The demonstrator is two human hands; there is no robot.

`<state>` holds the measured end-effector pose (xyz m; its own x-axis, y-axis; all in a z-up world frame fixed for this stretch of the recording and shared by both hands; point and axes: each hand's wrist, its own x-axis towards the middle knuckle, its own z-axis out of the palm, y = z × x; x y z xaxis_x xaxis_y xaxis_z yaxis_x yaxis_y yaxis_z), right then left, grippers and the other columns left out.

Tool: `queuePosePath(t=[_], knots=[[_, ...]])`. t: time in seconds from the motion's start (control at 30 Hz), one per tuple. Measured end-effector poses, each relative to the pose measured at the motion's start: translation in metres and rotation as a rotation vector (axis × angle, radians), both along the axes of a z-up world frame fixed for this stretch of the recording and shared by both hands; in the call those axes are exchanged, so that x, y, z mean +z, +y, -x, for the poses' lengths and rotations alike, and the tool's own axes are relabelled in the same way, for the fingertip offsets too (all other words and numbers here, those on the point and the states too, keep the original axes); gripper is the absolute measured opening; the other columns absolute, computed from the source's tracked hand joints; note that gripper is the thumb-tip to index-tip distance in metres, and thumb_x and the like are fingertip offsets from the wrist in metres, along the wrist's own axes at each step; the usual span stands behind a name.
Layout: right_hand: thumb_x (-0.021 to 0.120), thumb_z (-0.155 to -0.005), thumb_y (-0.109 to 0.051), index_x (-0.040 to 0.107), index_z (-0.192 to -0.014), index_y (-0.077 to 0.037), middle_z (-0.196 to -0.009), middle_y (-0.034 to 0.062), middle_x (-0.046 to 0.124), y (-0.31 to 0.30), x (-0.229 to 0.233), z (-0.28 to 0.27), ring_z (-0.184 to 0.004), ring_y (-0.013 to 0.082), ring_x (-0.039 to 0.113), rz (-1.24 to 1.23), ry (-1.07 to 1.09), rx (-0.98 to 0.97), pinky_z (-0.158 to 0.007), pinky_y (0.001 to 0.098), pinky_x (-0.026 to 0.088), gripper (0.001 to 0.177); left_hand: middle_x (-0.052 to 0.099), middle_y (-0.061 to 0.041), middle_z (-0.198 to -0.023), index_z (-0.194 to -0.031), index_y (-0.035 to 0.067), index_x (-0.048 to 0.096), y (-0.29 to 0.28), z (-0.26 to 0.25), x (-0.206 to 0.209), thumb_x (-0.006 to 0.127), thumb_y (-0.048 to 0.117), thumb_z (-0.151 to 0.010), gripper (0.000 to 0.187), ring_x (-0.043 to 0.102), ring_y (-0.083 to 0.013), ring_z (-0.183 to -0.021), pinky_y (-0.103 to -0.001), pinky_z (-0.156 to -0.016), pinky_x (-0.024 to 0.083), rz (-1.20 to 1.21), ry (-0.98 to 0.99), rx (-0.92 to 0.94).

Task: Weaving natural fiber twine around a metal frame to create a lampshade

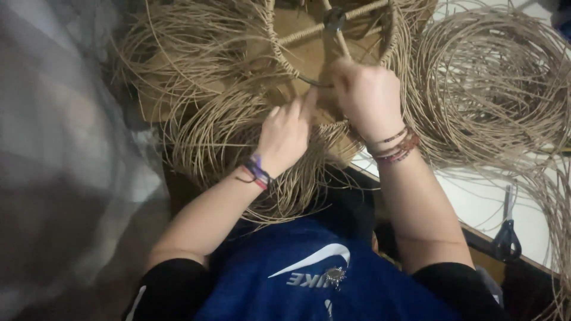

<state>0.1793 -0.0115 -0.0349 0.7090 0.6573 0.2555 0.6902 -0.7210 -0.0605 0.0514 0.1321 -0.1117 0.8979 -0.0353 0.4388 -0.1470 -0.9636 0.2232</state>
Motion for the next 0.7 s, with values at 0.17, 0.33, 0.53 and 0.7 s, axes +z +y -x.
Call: queuePosePath(t=[0.17, 0.33, 0.53, 0.7], knots=[[0.068, -0.096, -0.028, 0.068, -0.110, -0.017, -0.080, 0.0142, 0.074, 0.009, 0.029, 0.014, -0.077, 0.0418, 0.074, -0.011, 0.245, 0.083, -0.069, 0.0569, 0.056, 0.017, 0.064, -0.007, -0.080, -0.106, 0.010, 0.060, 0.000, -0.022, 0.008, 0.066, 0.026, -0.086, 0.026, 0.072, -0.0309, -0.067, -0.043, -0.061, 0.056, 0.064, 0.018, 0.052], [0.065, -0.103, -0.009, 0.041, -0.144, 0.001, -0.084, 0.0194, 0.073, -0.025, -0.003, 0.062, -0.068, 0.0323, 0.071, -0.777, 0.459, -0.010, -0.063, 0.0460, 0.053, 0.049, 0.064, -0.005, -0.066, -0.082, 0.016, 0.065, -0.001, -0.001, 0.014, 0.062, 0.022, -0.094, 0.013, 0.071, -0.0314, -0.064, -0.042, -0.057, 0.054, 0.290, 0.107, 0.011], [0.051, -0.105, -0.011, 0.071, -0.123, 0.000, -0.075, 0.0088, 0.057, -0.052, -0.027, 0.067, -0.060, 0.0119, 0.053, -0.909, 0.874, 0.108, -0.059, 0.0297, 0.047, 0.030, 0.057, -0.003, -0.076, -0.072, 0.015, 0.062, -0.012, 0.010, 0.064, 0.060, 0.027, -0.098, 0.028, 0.061, -0.0258, -0.079, -0.037, -0.070, 0.052, 0.376, -0.004, -0.472], [0.075, -0.094, -0.019, 0.058, -0.083, -0.005, -0.075, 0.0070, 0.048, -0.066, -0.065, 0.042, -0.065, 0.0358, 0.058, -0.485, 0.201, 0.265, -0.054, 0.0448, 0.047, 0.024, 0.066, -0.011, -0.094, -0.095, 0.009, 0.066, -0.009, -0.032, 0.075, 0.055, 0.015, -0.101, 0.014, 0.071, -0.0378, -0.084, -0.044, -0.068, 0.061, 0.436, -0.081, -0.273]])
